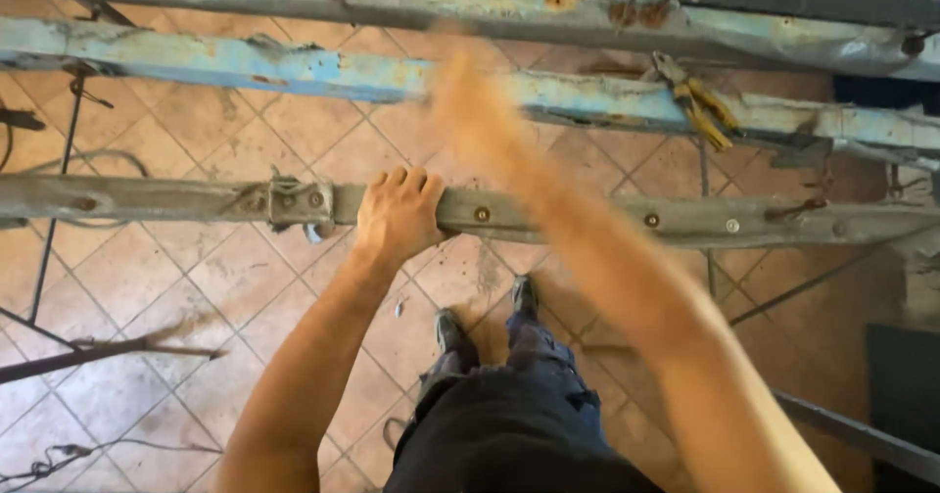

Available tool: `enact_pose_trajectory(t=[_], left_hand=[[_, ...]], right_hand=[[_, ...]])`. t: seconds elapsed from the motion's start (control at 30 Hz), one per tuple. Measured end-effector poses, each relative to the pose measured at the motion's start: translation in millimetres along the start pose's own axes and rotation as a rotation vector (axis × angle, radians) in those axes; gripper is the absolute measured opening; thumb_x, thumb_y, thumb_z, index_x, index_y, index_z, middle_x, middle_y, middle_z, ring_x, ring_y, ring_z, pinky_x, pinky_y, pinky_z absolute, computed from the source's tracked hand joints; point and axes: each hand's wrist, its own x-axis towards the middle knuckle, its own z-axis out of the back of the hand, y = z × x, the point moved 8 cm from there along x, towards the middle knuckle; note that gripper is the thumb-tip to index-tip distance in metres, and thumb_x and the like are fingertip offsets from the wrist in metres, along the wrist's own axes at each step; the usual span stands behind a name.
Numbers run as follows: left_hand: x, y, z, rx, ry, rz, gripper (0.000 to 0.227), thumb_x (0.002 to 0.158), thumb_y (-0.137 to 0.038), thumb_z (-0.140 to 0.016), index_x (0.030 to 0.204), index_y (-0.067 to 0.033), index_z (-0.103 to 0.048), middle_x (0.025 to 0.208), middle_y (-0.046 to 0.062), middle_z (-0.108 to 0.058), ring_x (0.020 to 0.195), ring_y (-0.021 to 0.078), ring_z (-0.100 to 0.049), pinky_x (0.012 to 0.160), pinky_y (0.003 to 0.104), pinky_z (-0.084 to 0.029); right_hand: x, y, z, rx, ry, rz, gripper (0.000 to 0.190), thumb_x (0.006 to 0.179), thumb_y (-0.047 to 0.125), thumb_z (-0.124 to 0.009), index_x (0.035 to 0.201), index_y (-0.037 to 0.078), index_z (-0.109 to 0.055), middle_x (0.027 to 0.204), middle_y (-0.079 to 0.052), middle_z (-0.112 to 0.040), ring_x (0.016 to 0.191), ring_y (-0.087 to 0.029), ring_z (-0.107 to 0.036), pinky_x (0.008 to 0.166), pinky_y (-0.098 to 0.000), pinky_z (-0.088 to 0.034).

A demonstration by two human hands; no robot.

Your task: Using a screwdriver and pliers to disassemble or repair components on a metal frame structure.

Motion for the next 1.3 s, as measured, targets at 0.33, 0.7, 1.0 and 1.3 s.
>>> enact_pose_trajectory(t=[0.33,0.7,1.0,1.3], left_hand=[[10.9,-6.1,25.0,-0.075,0.004,0.029,0.063,0.055,-0.063,-0.083,0.086,-0.0120,-0.063,0.084,0.009,-0.063,0.081,0.0315,-0.065,0.073,0.045,-0.051],[2.9,-10.0,29.4,-0.064,-0.037,0.024,0.052,0.054,-0.053,-0.081,0.083,-0.0142,-0.064,0.082,0.007,-0.061,0.078,0.0290,-0.064,0.072,0.042,-0.049],[3.8,-9.0,28.6,-0.068,-0.081,0.016,0.051,0.055,-0.050,-0.081,0.083,-0.0095,-0.068,0.081,0.011,-0.063,0.079,0.0317,-0.064,0.070,0.045,-0.049],[6.8,-14.8,43.4,-0.049,-0.107,-0.019,0.048,0.056,-0.052,-0.079,0.080,-0.0128,-0.064,0.079,0.007,-0.061,0.078,0.0285,-0.064,0.070,0.041,-0.050]], right_hand=[[-155.3,-149.2,154.9,-0.236,0.087,1.837,0.014,0.098,0.023,-0.068,0.108,0.014,-0.073,0.098,-0.006,-0.072,0.094,-0.031,-0.069,0.091,-0.0612,-0.054],[62.8,-3.3,72.1,-0.275,-0.438,0.585,0.060,0.098,0.056,-0.074,0.146,0.031,-0.048,0.138,-0.015,-0.060,0.131,-0.036,-0.062,0.110,-0.0596,-0.047],[-189.9,-132.0,52.3,-0.434,0.138,1.983,0.027,0.099,0.029,-0.065,0.077,0.015,-0.062,0.073,-0.004,-0.053,0.065,-0.027,-0.054,0.074,-0.0423,-0.053],[-16.0,-139.2,222.2,0.358,-0.371,0.571,0.024,0.114,0.032,-0.054,0.115,0.012,-0.043,0.098,-0.006,-0.047,0.069,-0.019,-0.050,0.060,-0.0365,-0.051]])
